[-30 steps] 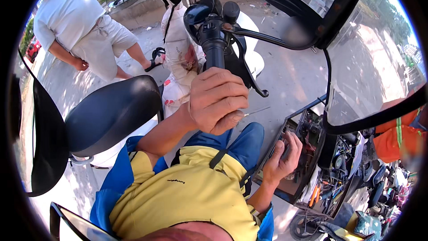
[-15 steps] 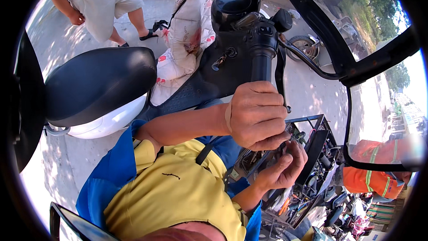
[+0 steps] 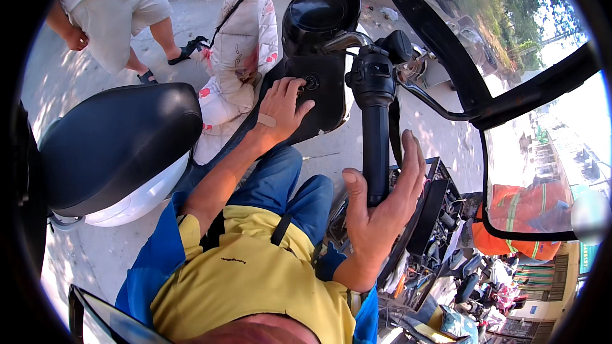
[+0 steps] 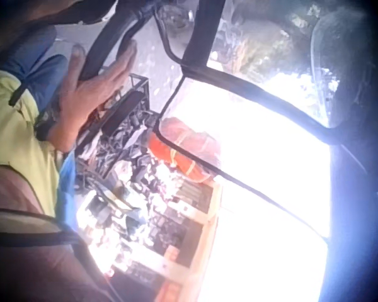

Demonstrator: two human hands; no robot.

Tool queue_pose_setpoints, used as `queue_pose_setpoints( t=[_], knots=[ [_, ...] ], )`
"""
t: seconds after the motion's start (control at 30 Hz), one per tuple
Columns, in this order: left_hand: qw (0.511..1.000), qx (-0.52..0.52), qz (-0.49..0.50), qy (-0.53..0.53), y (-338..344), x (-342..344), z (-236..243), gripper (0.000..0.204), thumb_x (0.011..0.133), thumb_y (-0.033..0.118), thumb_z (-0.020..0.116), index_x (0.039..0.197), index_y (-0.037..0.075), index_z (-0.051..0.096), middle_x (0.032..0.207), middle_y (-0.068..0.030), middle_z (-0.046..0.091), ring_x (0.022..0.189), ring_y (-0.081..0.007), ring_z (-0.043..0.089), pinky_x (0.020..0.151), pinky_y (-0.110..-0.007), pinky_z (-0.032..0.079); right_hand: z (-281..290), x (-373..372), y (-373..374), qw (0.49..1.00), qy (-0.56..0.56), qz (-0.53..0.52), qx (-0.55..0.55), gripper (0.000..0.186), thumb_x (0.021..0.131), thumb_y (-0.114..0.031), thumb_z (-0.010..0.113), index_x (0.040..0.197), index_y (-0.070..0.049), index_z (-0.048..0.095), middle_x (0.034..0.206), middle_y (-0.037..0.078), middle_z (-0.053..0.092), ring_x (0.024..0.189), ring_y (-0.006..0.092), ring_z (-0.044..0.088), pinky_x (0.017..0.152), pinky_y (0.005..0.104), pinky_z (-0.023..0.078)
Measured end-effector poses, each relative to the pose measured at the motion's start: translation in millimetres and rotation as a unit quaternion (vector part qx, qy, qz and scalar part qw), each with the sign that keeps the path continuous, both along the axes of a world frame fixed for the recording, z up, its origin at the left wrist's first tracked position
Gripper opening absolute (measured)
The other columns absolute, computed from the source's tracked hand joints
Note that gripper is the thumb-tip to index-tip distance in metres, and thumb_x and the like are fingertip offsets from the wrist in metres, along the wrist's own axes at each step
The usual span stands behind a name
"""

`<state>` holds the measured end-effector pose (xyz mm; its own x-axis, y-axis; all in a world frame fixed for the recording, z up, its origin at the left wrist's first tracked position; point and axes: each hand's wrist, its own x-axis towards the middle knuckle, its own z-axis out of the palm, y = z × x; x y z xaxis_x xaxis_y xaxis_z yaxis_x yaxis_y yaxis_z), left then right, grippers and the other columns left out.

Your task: The person is repairing a white scooter's handlebar assembly. They use a screwdriver to tighten screws on the right handlebar grip and brake lever housing. The person also adjusts the brake cable and tests the brake lever. A bystander stands nearby observing the work.

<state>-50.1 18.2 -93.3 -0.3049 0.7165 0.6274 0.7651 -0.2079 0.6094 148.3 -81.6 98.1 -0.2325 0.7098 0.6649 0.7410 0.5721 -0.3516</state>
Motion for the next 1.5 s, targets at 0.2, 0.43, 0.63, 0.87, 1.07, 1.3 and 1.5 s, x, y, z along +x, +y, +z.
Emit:
queue_pose_setpoints(
  t=[0.2, 0.43, 0.63, 0.87, 1.07, 1.3, 1.5],
  knots=[
    [0.979, -0.178, -0.056, 0.077, 72.5, -14.5, -49.4, 0.027, 0.097, 0.027, 0.068, 0.114, 0.006, 0.067, 0.112, -0.0101, 0.067, 0.107, -0.034, 0.063, 0.09, -0.047, 0.051, 2.2, 4.5, -2.7, 0.997, 0.006, -0.06, -0.053, 0.074, 0.086, -0.042, 0.081, 0.14, 0.003, 0.058, 0.135, 0.026, 0.063, 0.127, 0.0446, 0.06, 0.109, 0.0494, 0.044],
    [0.971, -0.077, -0.009, 0.227, 77.2, -25.1, -57.6, 0.024, 0.094, 0.024, 0.069, 0.112, 0.009, 0.069, 0.11, -0.0079, 0.067, 0.103, -0.0295, 0.065, 0.084, -0.044, 0.051, 5.2, 2.5, -1.2, 0.99, 0.06, -0.058, -0.11, 0.094, 0.086, -0.066, 0.073, 0.145, 0.006, 0.054, 0.134, 0.027, 0.064, 0.124, 0.0416, 0.063, 0.106, 0.0465, 0.046],
    [0.976, -0.136, -0.074, 0.153, 27.6, -56.5, -12.2, 0.036, 0.095, 0.031, 0.07, 0.123, 0.009, 0.064, 0.111, -0.0113, 0.067, 0.106, -0.0333, 0.065, 0.087, -0.047, 0.051, 6.2, 1.7, -5.0, 0.986, 0.053, -0.095, -0.124, 0.104, 0.087, -0.08, 0.06, 0.148, 0.005, 0.052, 0.138, 0.026, 0.063, 0.125, 0.0428, 0.062, 0.108, 0.0472, 0.044],
    [0.955, -0.222, -0.129, 0.151, -23.0, -195.4, 18.6, 0.022, 0.097, 0.028, 0.066, 0.104, 0.008, 0.07, 0.095, -0.0121, 0.073, 0.091, -0.0354, 0.071, 0.077, -0.048, 0.056, 14.9, -8.6, -3.2, 0.979, 0.086, -0.091, -0.163, 0.093, 0.093, -0.072, 0.056, 0.146, 0.004, 0.055, 0.144, 0.028, 0.059, 0.134, 0.0445, 0.056, 0.116, 0.0486, 0.036],
    [0.919, -0.367, -0.077, 0.119, -21.1, -202.0, -14.5, 0.022, 0.098, 0.03, 0.066, 0.101, 0.009, 0.07, 0.099, -0.0149, 0.076, 0.09, -0.0365, 0.073, 0.08, -0.052, 0.056, 33.8, -24.5, -10.2, 0.97, 0.106, -0.135, -0.174, 0.09, 0.088, -0.058, 0.074, 0.147, 0.007, 0.052, 0.147, 0.03, 0.056, 0.139, 0.0428, 0.053, 0.116, 0.0478, 0.039],
    [0.848, -0.521, -0.065, 0.077, -23.3, -202.4, -11.8, 0.041, 0.098, 0.039, 0.065, 0.121, 0.005, 0.069, 0.112, -0.0201, 0.075, 0.109, -0.0373, 0.071, 0.095, -0.048, 0.052, 20.3, -54.7, 6.4, 0.967, 0.063, -0.235, -0.073, 0.09, 0.081, -0.043, 0.087, 0.148, 0.007, 0.052, 0.145, 0.023, 0.061, 0.132, 0.0386, 0.061, 0.114, 0.0453, 0.042],
    [0.84, -0.541, -0.034, -0.027, -32.2, -206.9, 22.7, 0.042, 0.1, 0.04, 0.061, 0.124, 0.007, 0.069, 0.11, -0.0169, 0.077, 0.107, -0.0383, 0.071, 0.095, -0.046, 0.052, 21.6, -52.7, 6.5, 0.951, -0.002, -0.287, -0.117, 0.096, 0.088, -0.062, 0.076, 0.155, 0.001, 0.046, 0.148, 0.024, 0.058, 0.138, 0.0366, 0.056, 0.113, 0.047, 0.044]
  ],
)
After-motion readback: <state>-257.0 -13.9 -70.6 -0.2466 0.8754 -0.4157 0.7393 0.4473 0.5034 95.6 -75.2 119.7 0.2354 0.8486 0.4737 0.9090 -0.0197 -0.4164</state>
